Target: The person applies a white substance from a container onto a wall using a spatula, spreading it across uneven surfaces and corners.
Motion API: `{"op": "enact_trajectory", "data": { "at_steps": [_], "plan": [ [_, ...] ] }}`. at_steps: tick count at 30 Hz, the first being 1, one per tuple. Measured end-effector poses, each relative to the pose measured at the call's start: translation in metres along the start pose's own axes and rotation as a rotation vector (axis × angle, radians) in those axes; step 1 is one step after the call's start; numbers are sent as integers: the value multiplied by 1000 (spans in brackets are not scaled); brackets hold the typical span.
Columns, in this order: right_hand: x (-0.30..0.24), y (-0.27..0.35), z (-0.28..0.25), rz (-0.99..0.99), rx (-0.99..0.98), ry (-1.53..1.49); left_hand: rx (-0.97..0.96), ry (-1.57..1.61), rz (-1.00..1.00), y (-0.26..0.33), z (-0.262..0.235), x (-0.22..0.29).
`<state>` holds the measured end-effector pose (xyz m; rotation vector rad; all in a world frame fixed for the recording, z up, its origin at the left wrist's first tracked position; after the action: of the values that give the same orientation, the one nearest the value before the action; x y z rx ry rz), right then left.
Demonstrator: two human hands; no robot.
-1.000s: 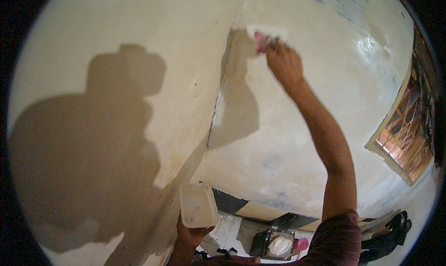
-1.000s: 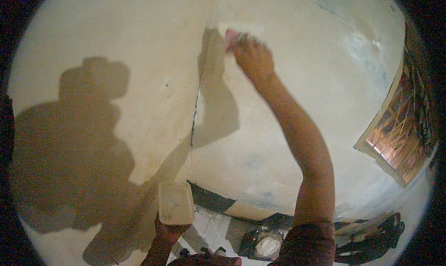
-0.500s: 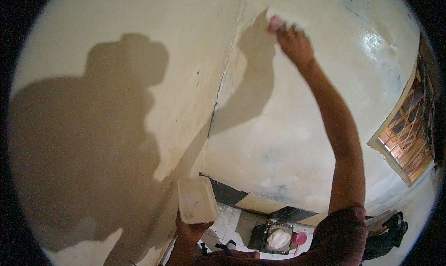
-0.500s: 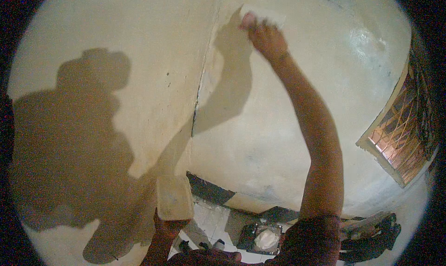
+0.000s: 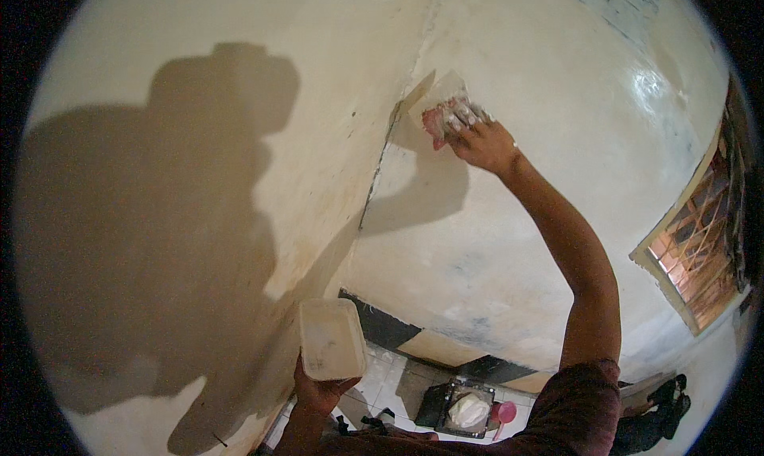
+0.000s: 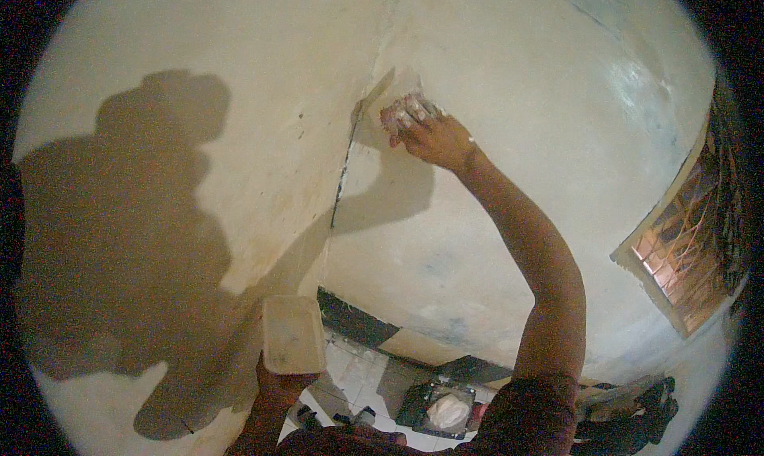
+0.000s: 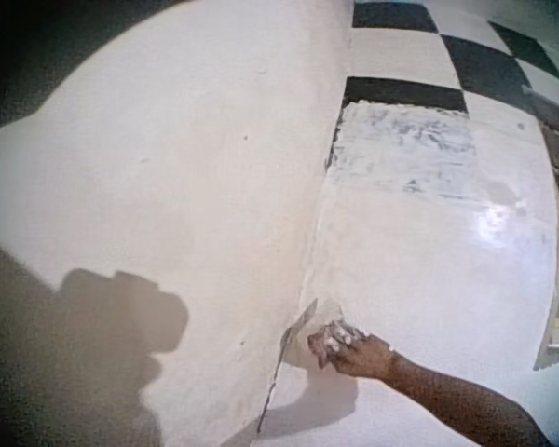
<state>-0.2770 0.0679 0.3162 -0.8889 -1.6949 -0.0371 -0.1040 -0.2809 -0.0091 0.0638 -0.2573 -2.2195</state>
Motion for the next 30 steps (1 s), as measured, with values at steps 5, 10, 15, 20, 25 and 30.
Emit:
{"op": "enact_trajectory", "data": {
  "at_steps": [5,10,15,20,25,30],
  "plan": [
    [21,-26,-3,-6,-617,-132,-33,186,-70,-8,-13,-7],
    [52,93,-26,-4,-119,73,1,132,-29,-4,8,-14],
    [77,112,-66,29,-17,112,-41,-22,56,-10,10,-20],
    [37,27,-14,-29,-26,75,-33,226,-16,-11,1,-16],
    [-8,0,42,-91,-38,181,61,60,79,-6,11,-27],
    [-10,69,41,37,78,93,100,59,83,-8,10,-28]
  ]
}}
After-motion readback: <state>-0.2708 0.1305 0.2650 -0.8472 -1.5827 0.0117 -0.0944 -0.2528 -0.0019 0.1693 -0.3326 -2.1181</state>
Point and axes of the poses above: each hand's wrist, its own y-axis away from the middle knuckle, its own z-axis out of the palm, x = y × z, the point moved 1 cm from there along -y, towards the middle knuckle, and after that the axes turned 8 degrees about y, right-handed, at the moved point
